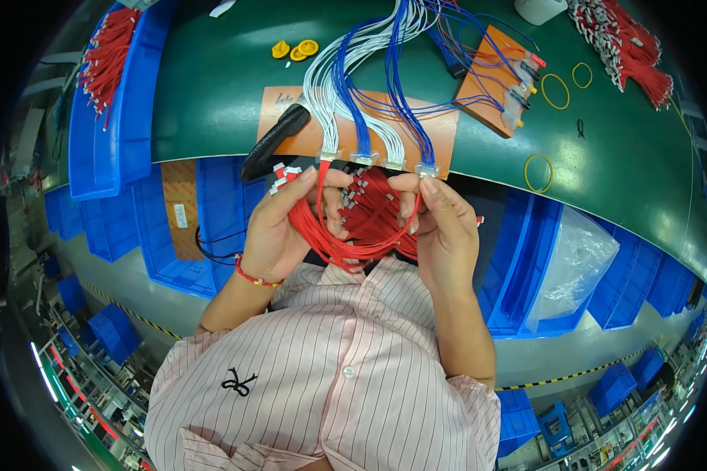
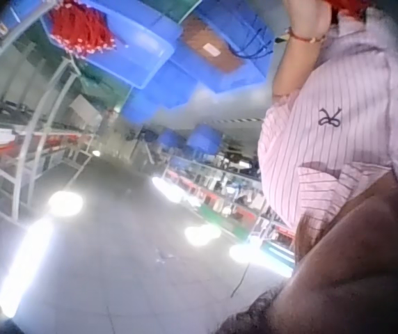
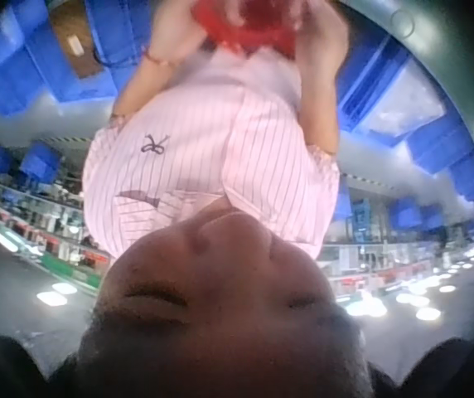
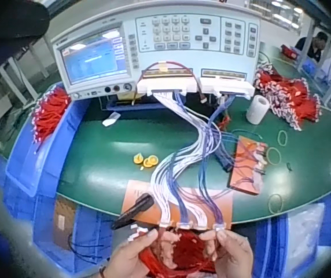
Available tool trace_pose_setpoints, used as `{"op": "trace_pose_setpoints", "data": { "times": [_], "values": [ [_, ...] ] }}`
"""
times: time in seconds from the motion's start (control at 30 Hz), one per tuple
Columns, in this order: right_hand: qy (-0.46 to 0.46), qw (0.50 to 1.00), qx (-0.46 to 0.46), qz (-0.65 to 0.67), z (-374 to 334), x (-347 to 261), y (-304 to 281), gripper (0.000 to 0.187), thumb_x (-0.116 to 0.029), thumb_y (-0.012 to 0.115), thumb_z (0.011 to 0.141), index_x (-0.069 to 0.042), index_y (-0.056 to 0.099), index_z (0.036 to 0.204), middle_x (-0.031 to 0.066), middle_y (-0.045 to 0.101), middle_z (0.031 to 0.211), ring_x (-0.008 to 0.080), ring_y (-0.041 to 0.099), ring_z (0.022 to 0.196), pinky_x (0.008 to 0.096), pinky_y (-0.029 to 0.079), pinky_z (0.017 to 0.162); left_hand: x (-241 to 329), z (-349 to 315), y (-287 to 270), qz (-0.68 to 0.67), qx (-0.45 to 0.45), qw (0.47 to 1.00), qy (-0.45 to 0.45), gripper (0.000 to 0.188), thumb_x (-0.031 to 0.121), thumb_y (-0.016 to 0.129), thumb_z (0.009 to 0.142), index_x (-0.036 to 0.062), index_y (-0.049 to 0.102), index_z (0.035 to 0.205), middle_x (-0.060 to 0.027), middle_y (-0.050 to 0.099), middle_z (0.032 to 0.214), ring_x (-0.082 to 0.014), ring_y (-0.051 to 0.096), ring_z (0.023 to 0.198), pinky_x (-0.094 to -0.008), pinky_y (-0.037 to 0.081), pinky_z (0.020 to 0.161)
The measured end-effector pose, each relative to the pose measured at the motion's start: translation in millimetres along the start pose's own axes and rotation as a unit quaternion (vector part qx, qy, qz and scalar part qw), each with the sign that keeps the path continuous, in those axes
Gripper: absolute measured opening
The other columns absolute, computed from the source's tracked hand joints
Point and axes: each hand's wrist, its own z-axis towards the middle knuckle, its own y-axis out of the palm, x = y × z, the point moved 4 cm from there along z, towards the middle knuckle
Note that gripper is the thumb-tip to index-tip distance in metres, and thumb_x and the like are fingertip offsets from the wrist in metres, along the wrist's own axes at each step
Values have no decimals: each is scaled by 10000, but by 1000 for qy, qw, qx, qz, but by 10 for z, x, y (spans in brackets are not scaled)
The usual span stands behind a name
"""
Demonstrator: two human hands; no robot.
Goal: Inserting white connectors of red wire harnesses into a multi-port testing fixture on a production workbench.
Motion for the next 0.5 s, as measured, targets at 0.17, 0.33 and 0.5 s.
{"op": "trace_pose_setpoints", "data": {
  "times": [0.17,0.33,0.5],
  "values": [
    [2,1000,-10,-22,17,0,-41,418,-276,440,1038,70,672,1068,29,579,773,96,509,715,224,402,676,42,135,4,44,-23,998,46,396,260,445,1041,-85,628,1107,-69,628,767,-131,623,662,-281,553,638],
    [-64,962,31,-265,-9,-53,-267,296,-208,498,1021,32,670,1051,50,629,866,120,560,816,289,467,764,63,134,36,80,-3,993,82,383,249,462,1035,-87,645,1053,-50,590,705,-111,579,612,-252,510,579],
    [-150,855,28,-496,122,192,-263,163,-125,641,917,13,667,1001,153,652,904,252,598,823,357,480,777,61,130,46,93,12,993,76,390,266,465,1034,-76,651,1050,-41,570,694,-99,532,575,-244,474,550]
  ]
}}
